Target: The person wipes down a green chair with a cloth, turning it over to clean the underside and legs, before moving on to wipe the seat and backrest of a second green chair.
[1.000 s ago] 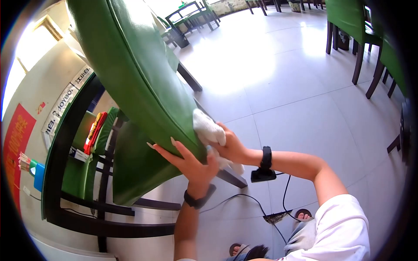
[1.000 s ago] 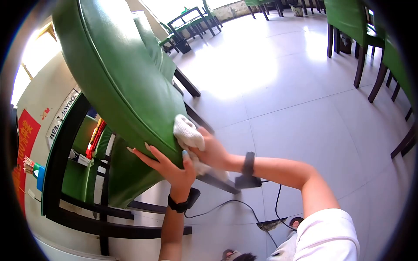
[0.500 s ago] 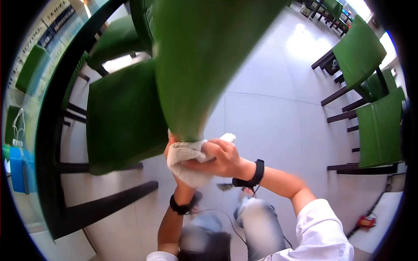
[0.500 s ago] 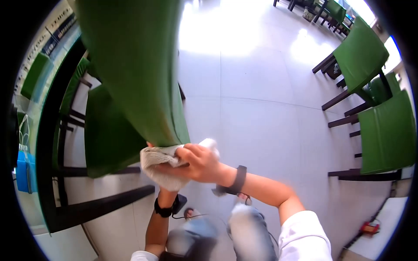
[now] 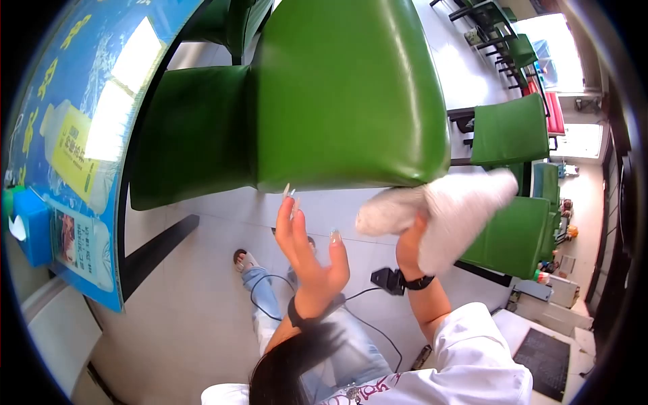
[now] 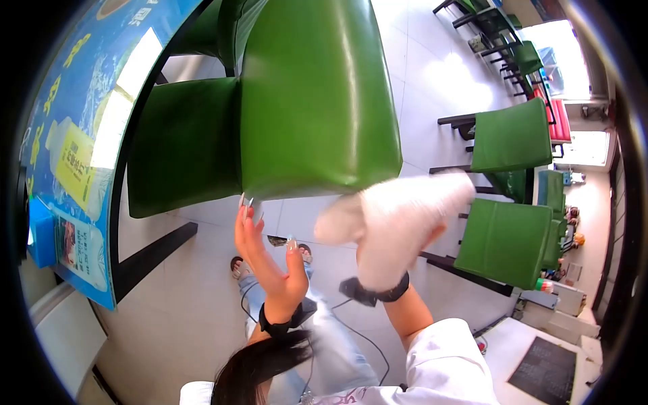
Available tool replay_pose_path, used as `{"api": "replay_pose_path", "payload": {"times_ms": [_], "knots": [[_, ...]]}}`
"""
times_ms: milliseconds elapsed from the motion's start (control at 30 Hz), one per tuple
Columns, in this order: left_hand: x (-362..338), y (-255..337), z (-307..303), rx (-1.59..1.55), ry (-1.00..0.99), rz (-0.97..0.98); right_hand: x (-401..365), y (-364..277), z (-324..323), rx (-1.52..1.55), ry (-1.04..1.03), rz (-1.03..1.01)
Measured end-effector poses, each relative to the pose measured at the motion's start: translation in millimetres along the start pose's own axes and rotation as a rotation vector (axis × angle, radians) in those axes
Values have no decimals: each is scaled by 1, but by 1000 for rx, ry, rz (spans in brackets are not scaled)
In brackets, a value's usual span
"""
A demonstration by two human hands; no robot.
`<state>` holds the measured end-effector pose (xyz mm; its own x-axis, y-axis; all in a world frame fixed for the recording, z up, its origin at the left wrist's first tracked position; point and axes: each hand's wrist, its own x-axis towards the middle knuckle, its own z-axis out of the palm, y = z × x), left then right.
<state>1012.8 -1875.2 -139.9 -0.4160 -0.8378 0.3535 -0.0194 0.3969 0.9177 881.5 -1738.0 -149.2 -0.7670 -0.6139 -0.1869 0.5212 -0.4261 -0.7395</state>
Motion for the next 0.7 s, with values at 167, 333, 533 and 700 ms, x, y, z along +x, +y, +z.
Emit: {"api": "replay_pose_path", "payload": {"times_ms": [167, 333, 533, 700], "knots": [[-8, -21, 18, -214, 262, -176, 23, 44, 18, -1592, -64, -782], [-44, -82, -13, -39, 214, -517, 46, 176, 26, -1779, -307, -676], [-86, -127, -47, 197, -104, -637, 22, 232, 22, -1866, -304, -193], [4, 6, -66, -202, -204, -169, -15, 94, 106, -1845, -444, -394]]}}
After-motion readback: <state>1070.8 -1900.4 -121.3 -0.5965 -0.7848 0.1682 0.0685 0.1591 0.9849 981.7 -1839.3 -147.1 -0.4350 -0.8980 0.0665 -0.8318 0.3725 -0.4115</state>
